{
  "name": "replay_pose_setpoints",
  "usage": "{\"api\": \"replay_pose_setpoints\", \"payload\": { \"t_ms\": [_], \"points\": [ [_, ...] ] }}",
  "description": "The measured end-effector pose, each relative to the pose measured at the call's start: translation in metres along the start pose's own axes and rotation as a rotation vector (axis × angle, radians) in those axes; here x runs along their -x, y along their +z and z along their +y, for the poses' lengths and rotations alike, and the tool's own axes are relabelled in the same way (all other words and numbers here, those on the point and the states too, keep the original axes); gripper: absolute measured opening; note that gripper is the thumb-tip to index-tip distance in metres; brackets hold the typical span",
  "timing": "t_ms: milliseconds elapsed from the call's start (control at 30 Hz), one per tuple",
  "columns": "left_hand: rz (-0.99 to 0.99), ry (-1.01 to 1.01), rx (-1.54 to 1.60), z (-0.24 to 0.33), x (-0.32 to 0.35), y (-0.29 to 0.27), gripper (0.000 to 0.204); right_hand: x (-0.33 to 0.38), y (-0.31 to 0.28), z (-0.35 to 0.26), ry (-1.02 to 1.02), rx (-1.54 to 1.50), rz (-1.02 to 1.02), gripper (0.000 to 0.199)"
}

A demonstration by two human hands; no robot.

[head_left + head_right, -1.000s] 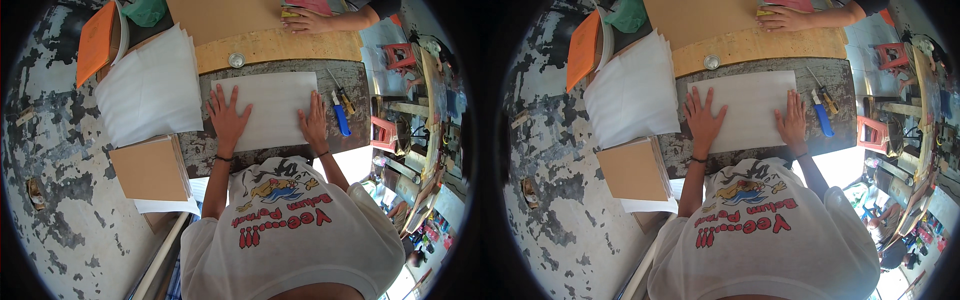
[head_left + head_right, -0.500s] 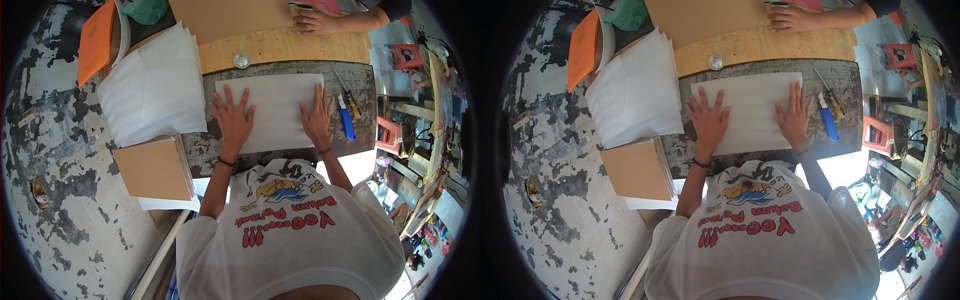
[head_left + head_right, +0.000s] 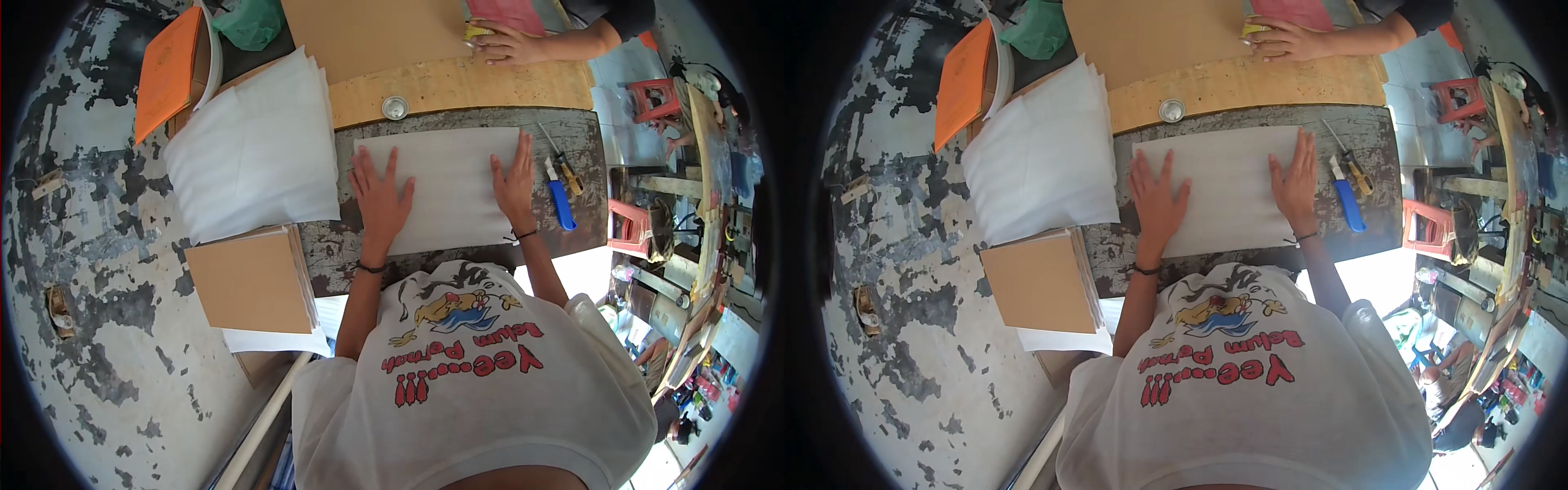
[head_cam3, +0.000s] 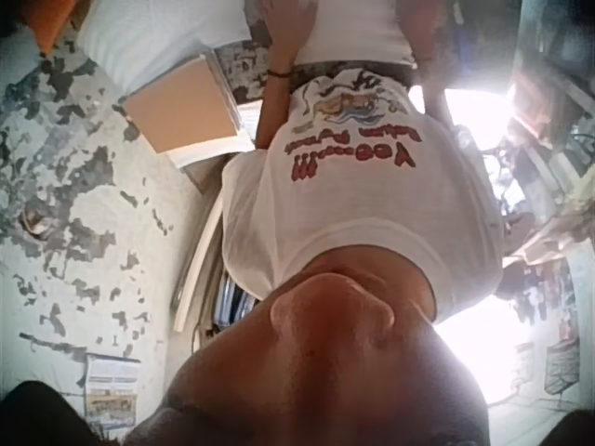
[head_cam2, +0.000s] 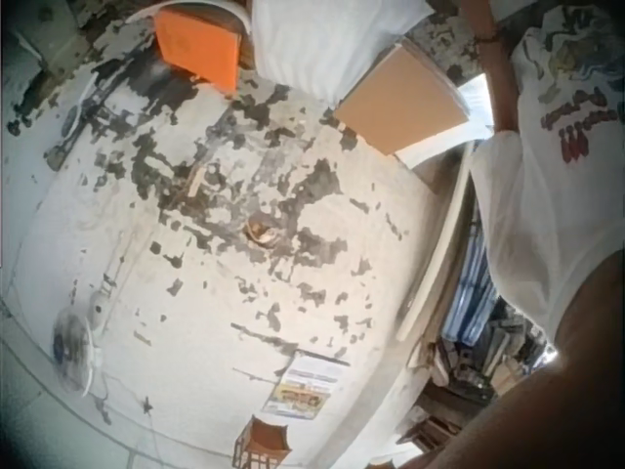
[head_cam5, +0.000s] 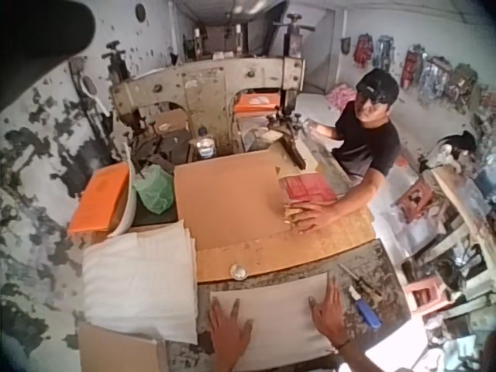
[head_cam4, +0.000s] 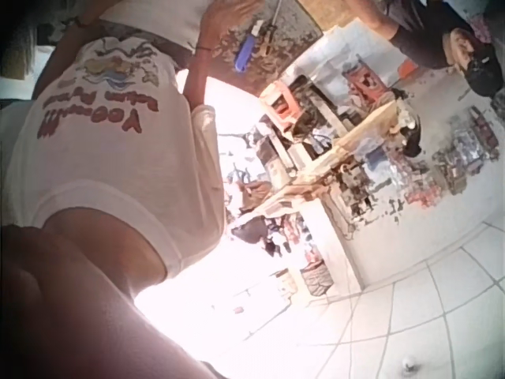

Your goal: The person applies glue from a container onto cardboard pieces by hand, attaches foam sheets to the cardboard pieces, and stacks the assembled pieces.

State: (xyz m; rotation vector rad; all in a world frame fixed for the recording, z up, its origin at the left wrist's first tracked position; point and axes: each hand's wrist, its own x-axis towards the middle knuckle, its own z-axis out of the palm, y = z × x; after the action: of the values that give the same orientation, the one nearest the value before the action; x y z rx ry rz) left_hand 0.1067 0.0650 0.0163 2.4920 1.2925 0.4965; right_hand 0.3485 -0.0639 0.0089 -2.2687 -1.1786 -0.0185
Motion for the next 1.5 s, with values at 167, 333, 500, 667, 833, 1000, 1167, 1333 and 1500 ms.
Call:
{"api": "replay_pose_setpoints", "payload": {
  "t_ms": [167,333,500,667,833,1000,1167,1333,1500],
  "points": [
    [0.154,-0.208,0.217,-0.012,0.005,0.015,0.066,-0.021,-0.015,0.004,0.116,-0.147,0.018,0.085],
    [0.149,-0.464,0.318,-0.005,-0.022,0.000,0.066,-0.036,-0.011,0.042,0.329,-0.342,-0.027,0.096],
    [0.230,-0.634,0.868,-0.039,-0.006,-0.027,0.053,-0.031,-0.045,0.027,0.413,-0.741,-0.129,0.104],
    [0.062,-0.657,1.217,-0.032,0.030,-0.112,0.040,-0.018,-0.120,-0.005,0.267,-0.834,-0.268,0.098],
    [0.061,-0.400,1.074,-0.057,0.099,-0.225,0.027,-0.013,-0.200,-0.089,0.105,-0.976,-0.500,0.100],
    [0.262,-0.377,0.677,-0.107,0.151,-0.358,0.026,-0.012,-0.191,-0.217,-0.086,-1.110,-0.560,0.101],
    [0.633,-0.234,0.462,-0.174,0.200,-0.460,0.022,0.003,-0.144,-0.344,-0.638,-1.322,-0.526,0.100],
    [0.760,-0.260,0.228,-0.311,0.288,-0.444,0.034,0.073,-0.055,-0.396,-1.187,-0.899,-0.435,0.070],
    [0.813,-0.551,0.038,-0.416,0.418,-0.308,0.015,0.164,0.040,-0.399,-1.493,-0.702,-0.540,0.055]
  ]
}}
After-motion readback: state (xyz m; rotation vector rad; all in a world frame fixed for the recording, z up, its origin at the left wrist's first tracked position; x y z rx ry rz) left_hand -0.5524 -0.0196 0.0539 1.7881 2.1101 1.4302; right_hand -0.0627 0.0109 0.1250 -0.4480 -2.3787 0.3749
